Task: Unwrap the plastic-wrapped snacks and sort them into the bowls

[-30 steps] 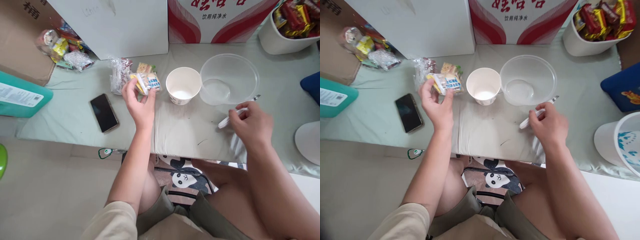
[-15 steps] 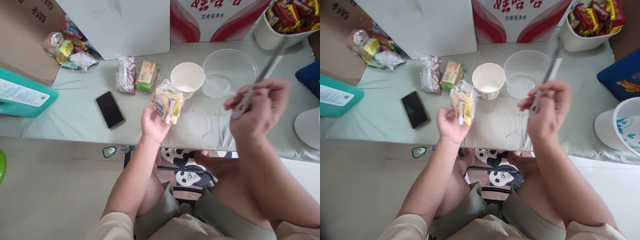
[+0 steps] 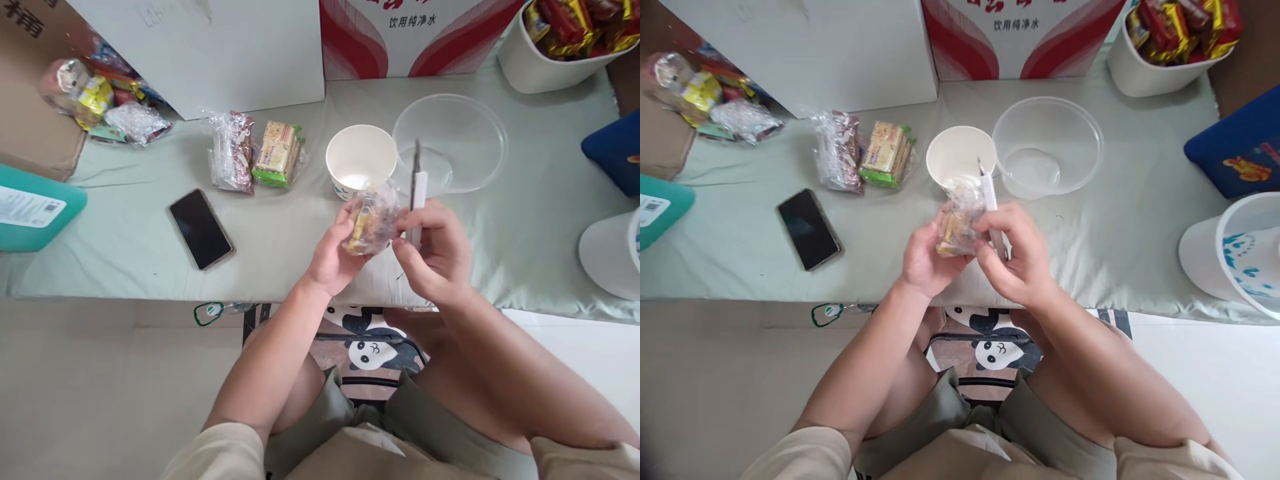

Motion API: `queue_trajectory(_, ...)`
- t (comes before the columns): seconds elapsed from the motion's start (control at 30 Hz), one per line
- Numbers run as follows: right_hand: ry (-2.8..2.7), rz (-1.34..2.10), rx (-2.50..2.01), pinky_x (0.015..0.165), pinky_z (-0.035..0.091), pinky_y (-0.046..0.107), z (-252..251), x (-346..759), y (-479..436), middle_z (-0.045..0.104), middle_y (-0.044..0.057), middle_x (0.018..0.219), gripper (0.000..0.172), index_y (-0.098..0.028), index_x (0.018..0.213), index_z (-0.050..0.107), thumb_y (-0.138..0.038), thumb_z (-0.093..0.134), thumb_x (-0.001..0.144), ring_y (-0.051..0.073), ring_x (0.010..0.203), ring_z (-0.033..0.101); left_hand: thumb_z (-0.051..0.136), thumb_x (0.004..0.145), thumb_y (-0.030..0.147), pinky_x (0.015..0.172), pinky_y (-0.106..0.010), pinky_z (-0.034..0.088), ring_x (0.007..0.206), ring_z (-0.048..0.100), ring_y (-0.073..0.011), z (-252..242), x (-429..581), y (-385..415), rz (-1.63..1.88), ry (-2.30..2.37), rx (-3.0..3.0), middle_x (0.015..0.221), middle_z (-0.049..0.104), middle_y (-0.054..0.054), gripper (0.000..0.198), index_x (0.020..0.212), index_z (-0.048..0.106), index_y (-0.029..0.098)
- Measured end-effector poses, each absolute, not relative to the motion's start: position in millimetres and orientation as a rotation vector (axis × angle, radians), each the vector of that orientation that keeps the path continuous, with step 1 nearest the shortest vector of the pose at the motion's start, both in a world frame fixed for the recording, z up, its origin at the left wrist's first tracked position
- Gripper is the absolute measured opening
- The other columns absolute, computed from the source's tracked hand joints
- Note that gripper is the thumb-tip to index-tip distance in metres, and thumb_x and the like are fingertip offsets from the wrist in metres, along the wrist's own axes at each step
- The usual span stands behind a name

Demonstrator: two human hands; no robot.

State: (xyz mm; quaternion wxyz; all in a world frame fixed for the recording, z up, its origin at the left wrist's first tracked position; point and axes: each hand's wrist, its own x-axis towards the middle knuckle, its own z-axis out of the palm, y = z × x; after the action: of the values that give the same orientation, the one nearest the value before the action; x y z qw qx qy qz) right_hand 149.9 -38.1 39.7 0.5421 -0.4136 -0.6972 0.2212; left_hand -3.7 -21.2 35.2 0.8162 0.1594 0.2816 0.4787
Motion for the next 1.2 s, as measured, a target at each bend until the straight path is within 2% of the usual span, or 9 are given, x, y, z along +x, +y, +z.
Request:
queue_trajectory(0.13,-1.514,0.746,-1.044,0.07,0.055,0.039,44.6,166.6,-42.8,0.07,0.003,0.086,0.011,-0.029,0.101,0.065,-0.035,0.055,0.099,0.021,0.076,0.067,0.088,0.062,0.029,0.082,-0.027,0.052,0.092,0.068,-0.0163,30.4,-2.8,-20.0,1.015,0.589,0.363,0.101,0.073,0.001,0.056,0.114,0.066,0.027)
queue_trajectory(0.27,-1.301,0.902,-1.051,0.066,0.055,0.042,48.3,185.5,-42.5,0.069,0.003,0.079,0.026,-0.03,0.104,0.065,-0.051,0.049,0.099,0.024,0.072,0.069,0.082,0.062,0.035,0.075,-0.028,0.049,0.093,0.066,-0.0187,27.8,2.8,-19.6,1.027,0.666,0.33,0.099,0.073,-0.002,0.059,0.118,0.066,0.026)
queue_trajectory(0.33,-1.28,0.887,-0.995,0.068,0.056,0.042,45.6,191.7,-40.9,0.069,0.002,0.078,0.028,-0.031,0.107,0.063,-0.055,0.055,0.096,0.024,0.074,0.07,0.08,0.062,0.035,0.075,-0.028,0.05,0.093,0.066,-0.0188,26.7,5.5,-19.2,1.047,0.711,0.345,0.099,0.073,-0.002,0.059,0.119,0.066,0.026)
queue_trajectory(0.47,-1.344,0.679,-1.064,0.059,0.048,0.036,38.5,193.9,-41.5,0.061,-0.003,0.073,0.027,-0.033,0.101,0.056,-0.054,0.07,0.09,0.018,0.061,0.058,0.073,0.068,0.033,0.082,-0.033,0.052,0.099,0.068,-0.0226,22.1,8.6,-18.0,1.026,0.757,0.385,0.102,0.074,-0.003,0.056,0.122,0.065,0.026)
queue_trajectory(0.6,-1.475,0.532,-1.255,0.052,0.04,0.034,39.3,187.4,-48.7,0.051,-0.002,0.064,0.034,-0.029,0.085,0.052,-0.059,0.053,0.099,0.015,0.053,0.048,0.066,0.075,0.03,0.088,-0.035,0.055,0.105,0.07,-0.0244,17.5,8.5,-17.0,0.999,0.78,0.416,0.099,0.074,-0.003,0.049,0.124,0.065,0.026)
queue_trajectory(0.77,-1.691,0.445,-1.147,0.049,0.038,0.028,43.6,179.0,-52.5,0.056,-0.006,0.065,0.015,-0.029,0.106,0.055,-0.043,0.054,0.099,0.013,0.051,0.049,0.07,0.077,0.024,0.084,-0.033,0.06,0.101,0.071,-0.0204,17.3,5.4,-18.6,0.933,0.776,0.501,0.111,0.074,0.001,0.049,0.124,0.062,0.031)
queue_trajectory(0.87,-1.798,0.361,-1.154,0.05,0.039,0.027,46.0,175.6,-50.2,0.06,-0.005,0.067,0.007,-0.029,0.104,0.053,-0.03,0.055,0.097,0.013,0.052,0.053,0.073,0.078,0.029,0.086,-0.036,0.061,0.106,0.071,-0.0217,18.1,3.4,-20.8,0.919,0.733,0.539,0.122,0.07,0.002,0.056,0.131,0.056,0.037)
queue_trajectory(1.0,-1.929,0.25,-1.076,0.049,0.04,0.025,45.6,168.8,-48.1,0.061,-0.005,0.068,0.01,-0.027,0.1,0.053,-0.022,0.057,0.092,0.011,0.052,0.053,0.077,0.081,0.045,0.08,-0.033,0.061,0.11,0.07,-0.024,19.9,2.6,-21.9,0.99,0.761,0.59,0.127,0.068,0.0,0.054,0.13,0.055,0.036)
queue_trajectory(1.2,-2.032,0.187,-0.95,0.057,0.044,0.026,40.0,155.3,-50.7,0.062,-0.005,0.068,0.018,-0.027,0.094,0.052,-0.011,0.058,0.088,0.012,0.057,0.056,0.076,0.081,0.036,0.08,-0.029,0.06,0.104,0.071,-0.0201,24.4,-3.6,-20.8,1.122,0.868,0.553,0.114,0.07,0.002,0.047,0.124,0.058,0.034)
